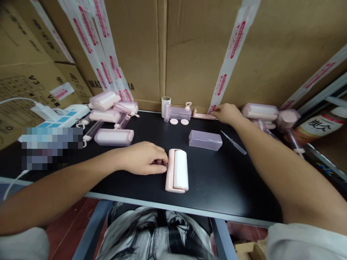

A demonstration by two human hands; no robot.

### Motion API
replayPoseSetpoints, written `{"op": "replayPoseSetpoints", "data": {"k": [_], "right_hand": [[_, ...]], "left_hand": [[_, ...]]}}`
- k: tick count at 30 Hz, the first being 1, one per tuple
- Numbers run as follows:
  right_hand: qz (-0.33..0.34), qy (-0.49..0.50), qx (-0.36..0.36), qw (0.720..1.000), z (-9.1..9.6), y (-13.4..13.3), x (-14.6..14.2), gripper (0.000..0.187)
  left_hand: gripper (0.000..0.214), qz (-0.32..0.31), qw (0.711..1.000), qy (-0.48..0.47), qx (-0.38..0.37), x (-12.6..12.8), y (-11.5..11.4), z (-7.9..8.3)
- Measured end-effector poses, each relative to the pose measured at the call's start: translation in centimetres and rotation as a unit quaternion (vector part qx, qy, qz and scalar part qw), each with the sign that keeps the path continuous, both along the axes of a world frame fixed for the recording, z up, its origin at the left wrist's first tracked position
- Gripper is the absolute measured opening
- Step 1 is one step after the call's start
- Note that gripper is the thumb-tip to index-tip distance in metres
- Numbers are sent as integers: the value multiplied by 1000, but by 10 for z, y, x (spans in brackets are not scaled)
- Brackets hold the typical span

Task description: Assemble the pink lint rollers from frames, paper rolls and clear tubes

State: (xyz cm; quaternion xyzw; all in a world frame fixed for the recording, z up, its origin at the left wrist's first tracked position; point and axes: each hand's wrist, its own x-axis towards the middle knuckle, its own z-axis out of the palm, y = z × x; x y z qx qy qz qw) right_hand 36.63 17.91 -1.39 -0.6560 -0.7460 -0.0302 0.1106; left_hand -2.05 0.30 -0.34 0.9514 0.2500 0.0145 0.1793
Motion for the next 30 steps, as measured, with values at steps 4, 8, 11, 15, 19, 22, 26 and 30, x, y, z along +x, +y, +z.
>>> {"op": "replayPoseSetpoints", "data": {"k": [4,8,11,15,19,22,26,30], "right_hand": [[-67,-37,2,997,-5,-11,-7,31],[-94,-44,18,994,15,-32,-10,36],[-73,-31,14,997,34,-45,-16,35],[16,0,-35,999,44,-51,-46,27],[105,51,-150,982,39,-42,-86,21],[127,97,-237,958,31,-35,-107,15],[112,115,-272,949,17,-29,-119,10],[87,120,-253,956,18,-28,-120,13]], "left_hand": [[24,-2,1000,0,-6,0,0,-1],[25,7,1000,9,-12,1,-1,2],[27,19,1000,19,-15,1,0,6],[30,42,999,14,-17,0,3,9],[29,40,999,16,-17,0,2,10],[30,36,999,17,-21,0,0,10],[30,38,999,23,-22,0,0,10],[31,35,999,22,-21,-1,0,9]]}}
